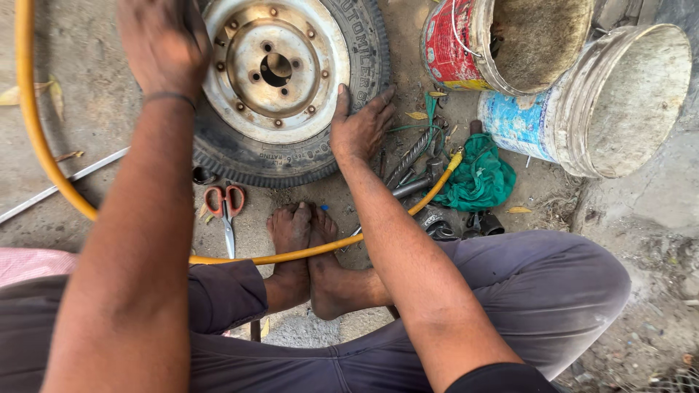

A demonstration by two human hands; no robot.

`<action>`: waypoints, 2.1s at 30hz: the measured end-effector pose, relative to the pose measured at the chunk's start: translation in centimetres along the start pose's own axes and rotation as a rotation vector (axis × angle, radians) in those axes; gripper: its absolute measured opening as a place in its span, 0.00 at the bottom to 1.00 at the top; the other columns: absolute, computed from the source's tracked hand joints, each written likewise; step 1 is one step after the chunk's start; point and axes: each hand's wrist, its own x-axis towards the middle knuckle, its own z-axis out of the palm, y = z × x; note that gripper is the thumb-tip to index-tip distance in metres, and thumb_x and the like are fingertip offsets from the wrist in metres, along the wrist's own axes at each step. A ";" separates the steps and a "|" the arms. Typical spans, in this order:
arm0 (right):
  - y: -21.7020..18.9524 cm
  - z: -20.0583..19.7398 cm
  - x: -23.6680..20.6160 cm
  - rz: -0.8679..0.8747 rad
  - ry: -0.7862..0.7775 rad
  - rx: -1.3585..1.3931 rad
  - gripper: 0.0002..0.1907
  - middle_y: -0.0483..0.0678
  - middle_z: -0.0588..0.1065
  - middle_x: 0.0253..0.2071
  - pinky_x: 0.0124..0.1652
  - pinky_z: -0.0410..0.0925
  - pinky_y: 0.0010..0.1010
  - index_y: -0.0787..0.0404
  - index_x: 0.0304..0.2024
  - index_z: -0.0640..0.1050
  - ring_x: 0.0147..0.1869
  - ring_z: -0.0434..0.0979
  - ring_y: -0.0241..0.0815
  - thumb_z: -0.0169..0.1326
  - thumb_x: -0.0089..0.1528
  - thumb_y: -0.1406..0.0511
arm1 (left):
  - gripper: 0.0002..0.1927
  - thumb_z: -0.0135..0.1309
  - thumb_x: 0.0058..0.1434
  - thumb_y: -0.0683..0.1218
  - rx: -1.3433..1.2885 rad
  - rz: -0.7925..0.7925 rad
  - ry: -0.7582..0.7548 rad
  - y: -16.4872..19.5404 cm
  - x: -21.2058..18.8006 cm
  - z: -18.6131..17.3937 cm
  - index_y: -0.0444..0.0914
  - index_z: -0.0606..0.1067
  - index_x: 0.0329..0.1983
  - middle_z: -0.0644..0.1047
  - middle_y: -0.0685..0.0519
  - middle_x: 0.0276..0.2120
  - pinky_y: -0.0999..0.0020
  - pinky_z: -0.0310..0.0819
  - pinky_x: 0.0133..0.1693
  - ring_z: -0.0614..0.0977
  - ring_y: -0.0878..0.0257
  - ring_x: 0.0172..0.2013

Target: The person sits on the ground and works on a small vehicle tire. They insert a metal rim into the tire, then use a metal rod to tap and secure the rim into place. The person also uses a yellow hose, likely for air, and handles small metal fasteners.

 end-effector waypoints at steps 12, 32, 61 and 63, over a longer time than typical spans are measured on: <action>8.2 -16.1 11.5 -0.280 -0.870 -0.403 0.34 0.56 0.82 0.47 0.53 0.75 0.43 0.63 0.52 0.80 0.49 0.86 0.53 0.60 0.59 0.43 | 0.39 0.54 0.64 0.49 0.007 -0.233 -0.066 6.4 -10.3 -2.9 0.35 0.62 0.79 0.49 0.46 0.81 0.40 0.29 0.74 0.43 0.42 0.78; 16.2 -7.8 12.3 -0.534 -0.111 -0.443 0.29 0.64 0.72 0.52 0.54 0.65 0.55 0.67 0.53 0.74 0.57 0.72 0.65 0.65 0.59 0.54 | 0.39 0.54 0.64 0.48 0.026 -0.260 -0.145 6.5 -9.6 -2.6 0.34 0.64 0.79 0.50 0.43 0.82 0.37 0.30 0.75 0.43 0.40 0.79; 16.3 -9.8 19.9 -0.286 -0.281 0.446 0.11 0.43 0.76 0.39 0.42 0.69 0.28 0.61 0.47 0.79 0.42 0.76 0.37 0.61 0.61 0.68 | 0.37 0.55 0.68 0.49 0.099 -0.238 -0.182 7.0 -9.6 -2.3 0.34 0.62 0.79 0.49 0.43 0.83 0.39 0.31 0.77 0.44 0.41 0.80; 15.6 -9.4 20.2 -0.446 -0.214 0.454 0.18 0.42 0.76 0.39 0.43 0.72 0.26 0.61 0.49 0.76 0.43 0.78 0.36 0.62 0.57 0.70 | 0.39 0.55 0.66 0.49 0.089 -0.247 -0.185 7.1 -9.5 -2.4 0.35 0.63 0.80 0.50 0.43 0.82 0.39 0.31 0.76 0.44 0.41 0.80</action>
